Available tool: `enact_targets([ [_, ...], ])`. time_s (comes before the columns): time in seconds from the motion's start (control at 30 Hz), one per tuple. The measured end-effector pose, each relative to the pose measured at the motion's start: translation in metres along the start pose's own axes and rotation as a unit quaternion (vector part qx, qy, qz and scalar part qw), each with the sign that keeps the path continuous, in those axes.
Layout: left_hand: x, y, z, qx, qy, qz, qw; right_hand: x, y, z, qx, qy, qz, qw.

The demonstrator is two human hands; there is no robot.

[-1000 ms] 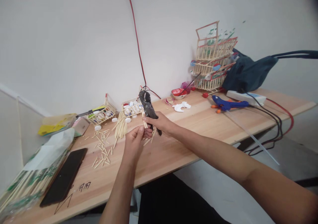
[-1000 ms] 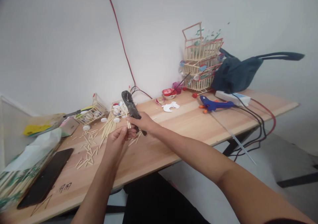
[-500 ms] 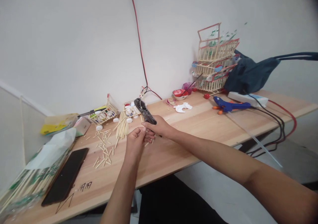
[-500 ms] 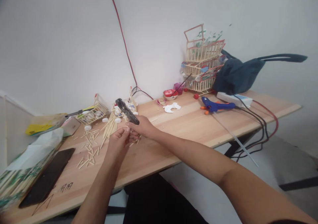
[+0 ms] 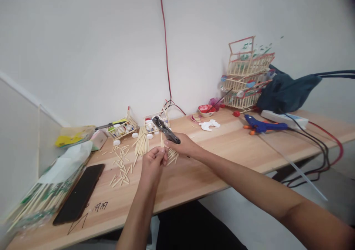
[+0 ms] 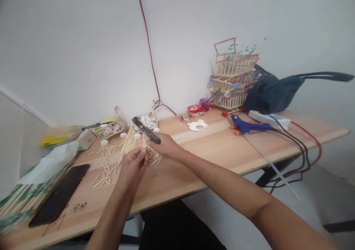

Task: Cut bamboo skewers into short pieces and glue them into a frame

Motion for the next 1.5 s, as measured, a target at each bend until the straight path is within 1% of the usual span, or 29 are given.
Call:
enact_targets([
  [0.1, 0.009, 0.023, 0.014, 0.012, 0.012, 0.032, 0.999, -0.009, 0.007, 0.003, -0.039, -0.025, 0.032, 0.998],
  [0.17, 0.017, 0.04, 0.026, 0.012, 0.019, 0.043, 0.999, -0.02, 0.009, 0.007, -0.097, -0.041, 0.064, 0.992],
  [0.27, 0.028, 0.058, 0.043, 0.008, 0.026, 0.058, 0.998, -0.037, 0.007, 0.015, -0.194, -0.077, 0.11, 0.972],
  [0.33, 0.033, 0.064, 0.053, -0.002, 0.035, 0.069, 0.997, -0.046, 0.002, 0.019, -0.243, -0.103, 0.131, 0.956],
  [0.4, 0.033, 0.066, 0.061, -0.021, 0.05, 0.084, 0.995, -0.053, -0.004, 0.023, -0.282, -0.128, 0.139, 0.941],
  [0.57, 0.025, 0.07, 0.07, -0.061, 0.07, 0.116, 0.989, -0.062, -0.021, 0.024, -0.345, -0.16, 0.151, 0.913],
  [0.67, 0.019, 0.075, 0.072, -0.069, 0.08, 0.123, 0.987, -0.065, -0.032, 0.021, -0.359, -0.166, 0.139, 0.908],
  [0.77, 0.016, 0.08, 0.073, -0.074, 0.087, 0.127, 0.985, -0.066, -0.041, 0.019, -0.359, -0.173, 0.132, 0.907],
  [0.97, 0.014, 0.087, 0.075, -0.08, 0.101, 0.12, 0.984, -0.061, -0.05, 0.017, -0.35, -0.178, 0.151, 0.907],
  [1.3, 0.012, 0.094, 0.077, -0.082, 0.125, 0.098, 0.984, -0.066, -0.056, 0.019, -0.337, -0.112, 0.217, 0.909],
  [1.5, 0.009, 0.099, 0.08, -0.061, 0.135, 0.092, 0.985, -0.064, -0.065, 0.018, -0.324, -0.092, 0.262, 0.904],
])
Point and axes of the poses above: each hand's wrist, its own z-axis away from the middle knuckle, its own y-axis out of the back of the hand, x = y × z, the point moved 3 cm from there along -z, towards the middle knuckle, and after that the axes turned 14 degrees about -z, right-handed, at the moved point
